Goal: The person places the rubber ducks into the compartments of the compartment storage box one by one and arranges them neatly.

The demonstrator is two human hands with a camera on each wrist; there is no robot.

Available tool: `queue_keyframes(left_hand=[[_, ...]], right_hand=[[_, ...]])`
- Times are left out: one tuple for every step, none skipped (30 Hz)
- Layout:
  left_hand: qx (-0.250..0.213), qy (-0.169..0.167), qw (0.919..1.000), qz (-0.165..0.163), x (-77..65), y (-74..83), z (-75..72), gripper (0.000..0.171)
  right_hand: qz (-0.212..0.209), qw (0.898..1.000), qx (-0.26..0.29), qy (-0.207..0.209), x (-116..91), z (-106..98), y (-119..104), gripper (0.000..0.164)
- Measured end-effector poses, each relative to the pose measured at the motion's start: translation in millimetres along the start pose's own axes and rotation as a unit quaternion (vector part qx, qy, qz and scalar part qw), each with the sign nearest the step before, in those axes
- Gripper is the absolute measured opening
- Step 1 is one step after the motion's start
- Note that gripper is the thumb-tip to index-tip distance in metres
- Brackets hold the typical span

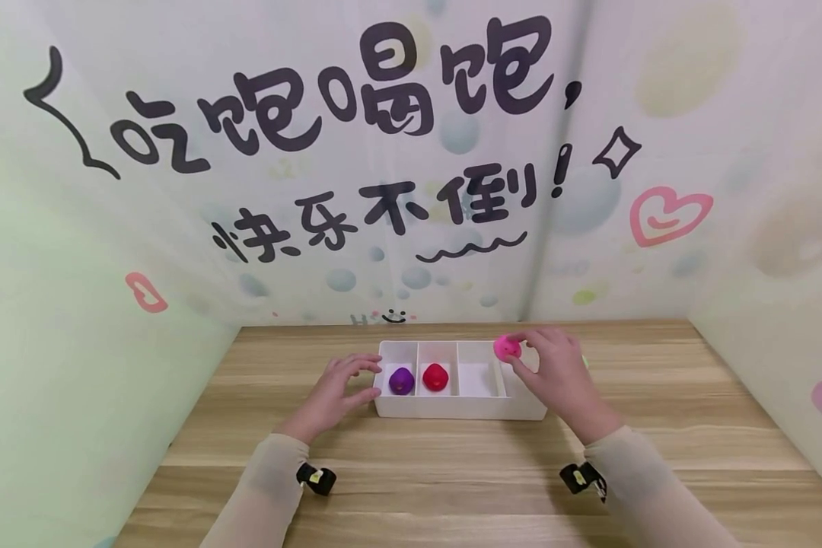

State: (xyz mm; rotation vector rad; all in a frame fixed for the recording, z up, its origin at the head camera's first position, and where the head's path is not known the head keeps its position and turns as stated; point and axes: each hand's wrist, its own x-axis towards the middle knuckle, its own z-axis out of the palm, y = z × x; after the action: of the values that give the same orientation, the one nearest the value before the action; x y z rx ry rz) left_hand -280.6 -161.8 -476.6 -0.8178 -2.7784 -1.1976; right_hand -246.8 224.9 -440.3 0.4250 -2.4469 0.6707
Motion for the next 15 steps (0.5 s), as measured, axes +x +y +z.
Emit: queue_keyframes(left_hand=[[-0.001, 0.000, 1.0000, -0.002, 0.0, 0.1, -0.1, 0.035], [-0.003, 0.000, 1.0000, -0.004, -0.2, 0.2, -0.3, 0.035], [-0.002, 0.000, 1.0000, -0.006, -0.4, -0.3, -0.2, 0.035], [0.000, 0.001, 1.0000, -0.006, -0.6, -0.7, -0.1, 0.035], [0.001, 0.001, 1.0000, -0.007, -0.8, -1.1, 0.1, 0.035], [0.001, 0.001, 1.0000, -0.007, -1.0, -1.5, 0.0, 0.036], [0.002, 0.001, 1.0000, -0.006, -1.1, -1.5, -0.1, 0.036], [0.002, 0.001, 1.0000, -0.007, -1.2, -1.1, -0.1, 0.036], [0.003, 0.001, 1.0000, -0.006, -1.2, -0.9, 0.0, 0.036], [0.001, -0.001, 1.0000, -0.007, -1.0, -0.1, -0.2, 0.036], [-0.001, -0.001, 1.0000, -0.007, -0.9, 0.5, -0.3, 0.036], [-0.002, -0.002, 1.0000, -0.007, -0.7, 1.3, -0.4, 0.036], [-0.003, -0.003, 1.0000, -0.007, -0.5, 1.8, -0.2, 0.036], [-0.004, -0.003, 1.0000, -0.008, -0.4, 2.2, -0.1, 0.036], [-0.004, -0.004, 1.0000, -0.007, -0.2, 2.2, 0.0, 0.036]], right_hand=[[0.002, 1.000, 0.002, -0.004, 1, 2, -2, 0.030], [0.003, 1.000, 0.004, -0.008, 1, 3, -4, 0.030], [0.004, 1.000, 0.006, -0.013, 2, 5, -6, 0.030], [0.004, 1.000, 0.006, -0.018, 2, 7, -8, 0.030], [0.004, 1.000, 0.006, -0.021, 2, 9, -10, 0.029], [0.005, 1.000, 0.005, -0.025, 2, 12, -12, 0.029], [0.004, 1.000, 0.004, -0.029, 2, 14, -14, 0.029], [0.004, 0.999, 0.002, -0.034, 2, 16, -15, 0.029], [0.004, 0.999, -0.001, -0.037, 2, 17, -17, 0.030], [0.004, 0.999, -0.004, -0.040, 2, 19, -18, 0.030], [0.003, 0.999, -0.007, -0.045, 2, 21, -18, 0.030], [0.001, 0.999, -0.010, -0.049, 2, 22, -20, 0.030], [-0.002, 0.999, -0.012, -0.053, 2, 22, -20, 0.030], [-0.004, 0.998, -0.013, -0.056, 3, 23, -21, 0.030], [-0.007, 0.998, -0.014, -0.058, 3, 24, -21, 0.030]])
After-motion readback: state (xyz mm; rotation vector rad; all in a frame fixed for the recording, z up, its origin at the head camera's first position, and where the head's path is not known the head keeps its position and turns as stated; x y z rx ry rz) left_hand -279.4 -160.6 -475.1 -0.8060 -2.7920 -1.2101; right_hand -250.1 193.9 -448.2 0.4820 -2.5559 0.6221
